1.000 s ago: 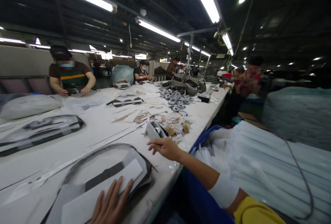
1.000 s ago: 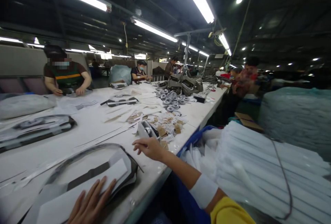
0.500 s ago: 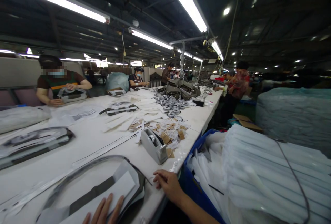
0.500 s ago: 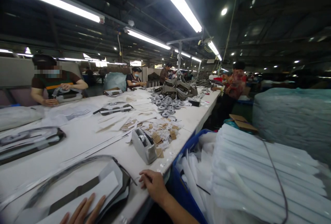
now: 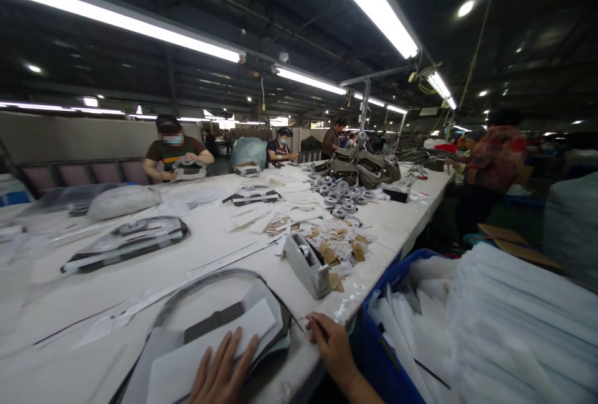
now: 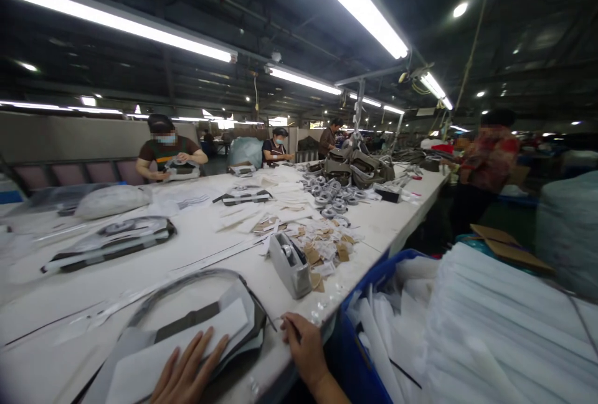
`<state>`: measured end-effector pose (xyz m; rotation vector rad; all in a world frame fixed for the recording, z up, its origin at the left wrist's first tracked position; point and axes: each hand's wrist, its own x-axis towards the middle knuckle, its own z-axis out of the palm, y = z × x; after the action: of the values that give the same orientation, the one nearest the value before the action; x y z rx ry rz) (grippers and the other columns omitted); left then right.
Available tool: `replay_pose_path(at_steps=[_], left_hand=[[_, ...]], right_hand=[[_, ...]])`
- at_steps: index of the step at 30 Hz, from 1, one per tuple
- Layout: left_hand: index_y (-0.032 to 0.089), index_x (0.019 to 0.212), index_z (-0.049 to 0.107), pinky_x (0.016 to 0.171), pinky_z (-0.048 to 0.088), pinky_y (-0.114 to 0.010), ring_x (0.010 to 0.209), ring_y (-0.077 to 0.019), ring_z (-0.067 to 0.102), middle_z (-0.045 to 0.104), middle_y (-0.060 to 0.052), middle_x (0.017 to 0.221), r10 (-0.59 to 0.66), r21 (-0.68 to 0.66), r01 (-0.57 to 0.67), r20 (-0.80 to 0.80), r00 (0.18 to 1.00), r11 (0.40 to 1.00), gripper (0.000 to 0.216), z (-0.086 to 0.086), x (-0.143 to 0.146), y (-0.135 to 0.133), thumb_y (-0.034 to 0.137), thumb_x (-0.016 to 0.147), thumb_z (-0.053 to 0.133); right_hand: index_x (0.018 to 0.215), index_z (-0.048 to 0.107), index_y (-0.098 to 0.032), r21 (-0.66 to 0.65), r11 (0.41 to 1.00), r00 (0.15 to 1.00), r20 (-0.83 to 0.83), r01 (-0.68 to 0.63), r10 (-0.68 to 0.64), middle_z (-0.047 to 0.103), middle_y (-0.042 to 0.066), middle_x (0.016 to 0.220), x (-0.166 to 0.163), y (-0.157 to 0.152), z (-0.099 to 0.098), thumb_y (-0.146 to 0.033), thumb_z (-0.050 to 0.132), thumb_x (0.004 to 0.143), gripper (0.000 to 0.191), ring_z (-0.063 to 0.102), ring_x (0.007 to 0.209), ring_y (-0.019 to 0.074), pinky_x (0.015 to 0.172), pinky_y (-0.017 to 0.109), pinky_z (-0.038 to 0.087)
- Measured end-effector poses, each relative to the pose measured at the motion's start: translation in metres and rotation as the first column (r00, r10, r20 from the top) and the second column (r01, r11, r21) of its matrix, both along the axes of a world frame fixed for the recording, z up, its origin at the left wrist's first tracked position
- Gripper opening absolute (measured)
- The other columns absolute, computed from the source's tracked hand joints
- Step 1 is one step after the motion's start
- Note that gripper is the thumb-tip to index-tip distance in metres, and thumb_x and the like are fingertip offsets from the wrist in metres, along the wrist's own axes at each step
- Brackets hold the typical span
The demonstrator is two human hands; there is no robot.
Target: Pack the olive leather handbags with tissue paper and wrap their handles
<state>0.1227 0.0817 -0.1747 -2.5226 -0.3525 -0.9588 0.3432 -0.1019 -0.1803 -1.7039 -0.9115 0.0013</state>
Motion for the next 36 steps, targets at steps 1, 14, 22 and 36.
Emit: replay_pose_path(at_steps=[1,14,22,36], left_hand=[[0.038,0.150,0.031,0.123,0.009,-0.045,0.132,-0.0209,0.050,0.050,-0.002,0.147,0.001,0.004,-0.001,0.001,1.000,1.000,0.075,0.000,0.000,0.000,0.001,0.085,0.039],[0.035,0.148,0.037,0.123,0.017,-0.045,0.138,-0.0194,0.043,0.047,-0.002,0.150,0.078,0.065,-0.076,-0.024,0.997,0.995,0.070,0.015,-0.003,-0.012,-0.001,0.089,0.039],[0.034,0.148,0.035,0.114,0.037,-0.044,0.139,-0.0217,0.042,0.046,-0.003,0.150,0.110,0.044,-0.107,-0.054,0.992,0.993,0.066,0.021,-0.004,-0.019,0.002,0.091,0.036],[0.032,0.150,0.033,0.117,0.033,-0.044,0.137,-0.0217,0.044,0.046,-0.005,0.150,0.073,0.047,-0.071,-0.051,0.996,0.996,0.065,0.024,-0.006,-0.016,0.002,0.092,0.036]], right_hand=[[0.102,0.070,-0.019,0.002,1.000,1.000,0.005,0.003,-0.003,0.073,0.007,0.082,-0.001,0.000,0.001,-0.046,0.047,0.097,0.035,0.068,0.062,0.0190,0.067,0.030,0.055],[0.103,0.071,-0.019,0.015,0.999,0.997,0.073,0.036,-0.037,0.074,0.007,0.085,0.000,-0.001,-0.006,-0.045,0.050,0.096,0.034,0.069,0.063,0.0196,0.071,0.032,0.057],[0.104,0.071,-0.018,0.007,0.999,0.996,0.085,0.034,-0.035,0.075,0.008,0.086,0.003,-0.002,-0.008,-0.046,0.051,0.095,0.035,0.070,0.064,0.0197,0.070,0.032,0.058],[0.104,0.070,-0.018,-0.003,0.999,0.997,0.068,0.037,-0.037,0.074,0.009,0.086,0.003,-0.001,-0.004,-0.047,0.050,0.095,0.036,0.069,0.066,0.0208,0.073,0.035,0.058]])
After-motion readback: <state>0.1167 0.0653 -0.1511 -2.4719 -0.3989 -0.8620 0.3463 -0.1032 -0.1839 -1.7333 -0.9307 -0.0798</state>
